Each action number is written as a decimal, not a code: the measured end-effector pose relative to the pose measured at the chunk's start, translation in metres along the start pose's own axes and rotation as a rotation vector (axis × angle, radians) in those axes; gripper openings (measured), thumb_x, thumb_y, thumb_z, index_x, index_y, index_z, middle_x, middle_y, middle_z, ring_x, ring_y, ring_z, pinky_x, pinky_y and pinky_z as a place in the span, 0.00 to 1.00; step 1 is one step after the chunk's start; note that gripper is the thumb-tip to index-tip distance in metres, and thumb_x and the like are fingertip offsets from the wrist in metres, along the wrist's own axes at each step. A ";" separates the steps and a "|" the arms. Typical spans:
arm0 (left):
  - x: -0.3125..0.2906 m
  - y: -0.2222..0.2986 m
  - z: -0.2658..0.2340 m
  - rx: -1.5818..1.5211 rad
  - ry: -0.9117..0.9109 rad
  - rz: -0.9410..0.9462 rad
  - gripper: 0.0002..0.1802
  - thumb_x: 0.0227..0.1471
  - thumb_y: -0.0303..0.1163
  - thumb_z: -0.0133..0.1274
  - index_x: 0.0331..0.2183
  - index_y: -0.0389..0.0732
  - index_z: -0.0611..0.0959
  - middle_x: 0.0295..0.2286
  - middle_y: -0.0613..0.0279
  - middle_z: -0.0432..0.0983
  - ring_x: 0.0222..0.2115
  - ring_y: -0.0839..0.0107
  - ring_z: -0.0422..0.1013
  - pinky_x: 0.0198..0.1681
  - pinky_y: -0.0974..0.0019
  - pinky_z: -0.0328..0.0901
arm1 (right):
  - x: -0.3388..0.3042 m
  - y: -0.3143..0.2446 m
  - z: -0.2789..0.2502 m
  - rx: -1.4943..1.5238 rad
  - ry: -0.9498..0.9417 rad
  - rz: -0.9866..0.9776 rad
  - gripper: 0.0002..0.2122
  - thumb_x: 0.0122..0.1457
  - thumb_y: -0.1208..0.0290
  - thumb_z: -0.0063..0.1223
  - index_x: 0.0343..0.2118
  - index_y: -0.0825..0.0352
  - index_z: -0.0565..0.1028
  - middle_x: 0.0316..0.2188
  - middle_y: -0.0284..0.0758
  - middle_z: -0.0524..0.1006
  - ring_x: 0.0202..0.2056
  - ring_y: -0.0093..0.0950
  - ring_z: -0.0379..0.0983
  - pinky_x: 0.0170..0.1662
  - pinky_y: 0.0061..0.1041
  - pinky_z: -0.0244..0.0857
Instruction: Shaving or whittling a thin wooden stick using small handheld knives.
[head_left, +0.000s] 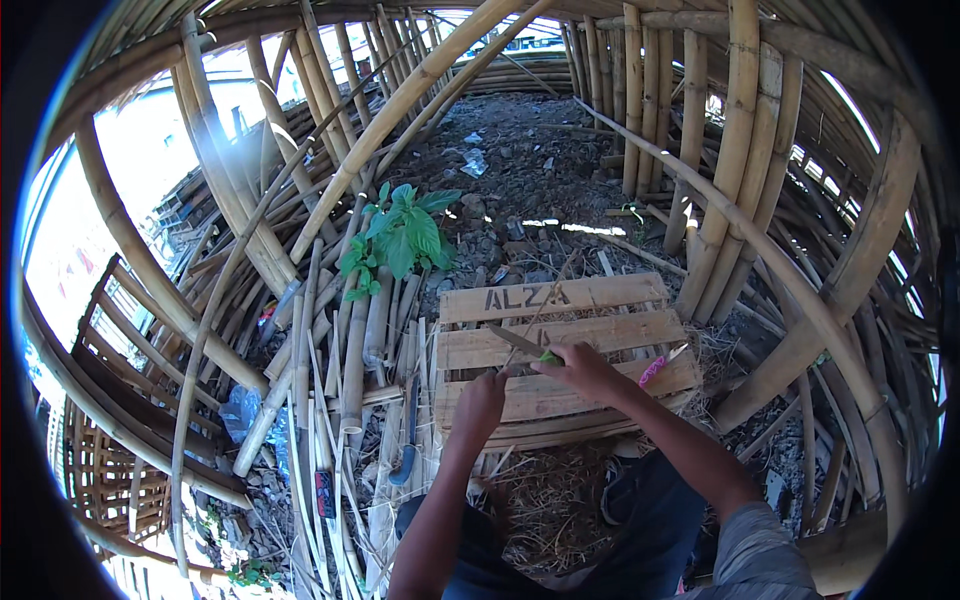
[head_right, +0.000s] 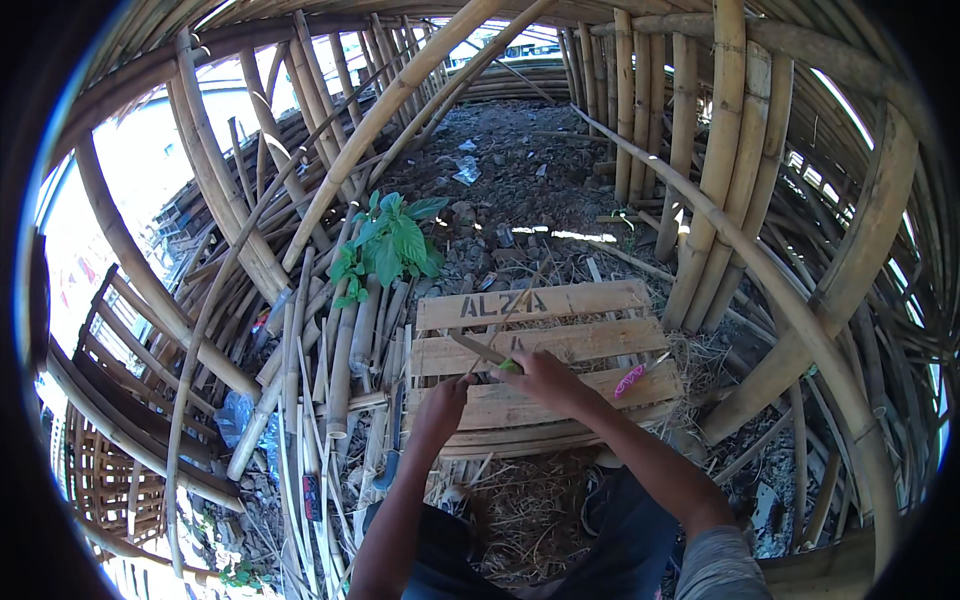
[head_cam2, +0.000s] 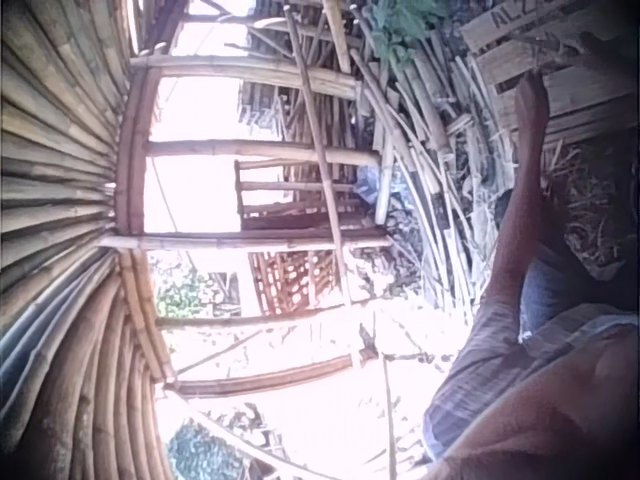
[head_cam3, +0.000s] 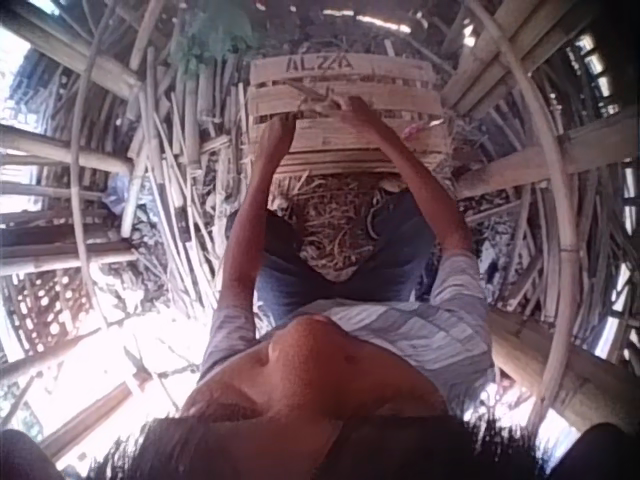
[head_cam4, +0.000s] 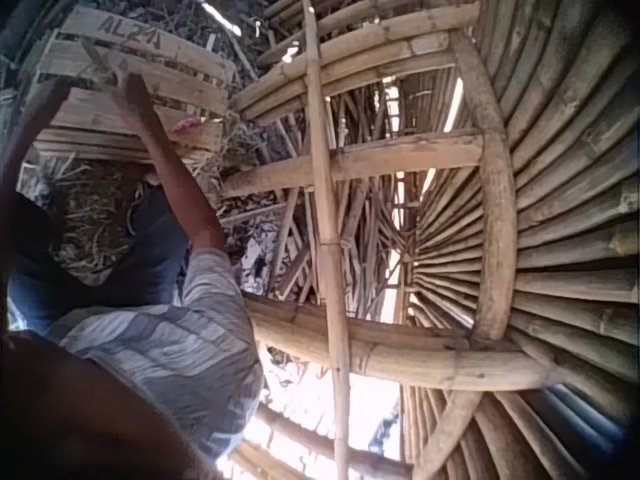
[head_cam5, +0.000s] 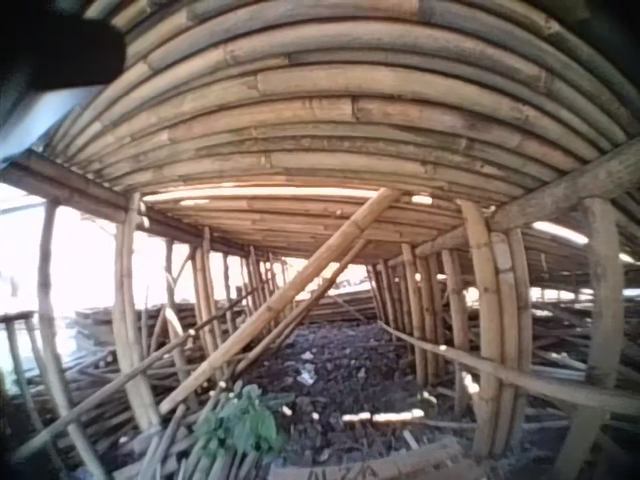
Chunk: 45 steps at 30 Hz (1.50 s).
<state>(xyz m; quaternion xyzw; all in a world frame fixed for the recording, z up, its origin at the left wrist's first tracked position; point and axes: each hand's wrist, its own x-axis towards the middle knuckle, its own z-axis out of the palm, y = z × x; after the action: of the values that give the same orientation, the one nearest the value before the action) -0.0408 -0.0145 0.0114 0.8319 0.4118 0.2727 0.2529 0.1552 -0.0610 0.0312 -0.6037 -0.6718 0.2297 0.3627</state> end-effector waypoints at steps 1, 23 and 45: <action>0.001 -0.003 0.000 -0.056 0.024 -0.069 0.19 0.58 0.37 0.40 0.27 0.31 0.75 0.23 0.37 0.71 0.28 0.39 0.67 0.30 0.44 0.60 | -0.009 0.010 -0.003 -0.068 -0.033 0.082 0.20 0.57 0.55 0.48 0.31 0.74 0.73 0.14 0.41 0.71 0.17 0.32 0.69 0.24 0.32 0.61; -0.016 0.031 0.014 0.273 -0.041 0.035 0.15 0.59 0.36 0.39 0.26 0.36 0.70 0.15 0.41 0.69 0.18 0.41 0.67 0.19 0.45 0.61 | -0.014 0.074 0.013 -0.277 0.265 0.120 0.26 0.60 0.49 0.39 0.20 0.72 0.71 0.12 0.44 0.70 0.19 0.43 0.71 0.25 0.40 0.62; -0.019 0.044 0.004 0.277 -0.124 0.016 0.13 0.58 0.34 0.41 0.26 0.35 0.70 0.16 0.38 0.69 0.21 0.39 0.67 0.22 0.43 0.58 | -0.003 0.090 -0.028 0.084 0.396 0.267 0.26 0.60 0.51 0.41 0.15 0.71 0.66 0.08 0.36 0.63 0.12 0.28 0.59 0.19 0.34 0.55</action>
<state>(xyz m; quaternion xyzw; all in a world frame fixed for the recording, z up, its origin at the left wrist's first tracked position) -0.0241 -0.0543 0.0321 0.8773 0.4225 0.1633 0.1586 0.2345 -0.0528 -0.0195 -0.7049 -0.4915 0.1803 0.4785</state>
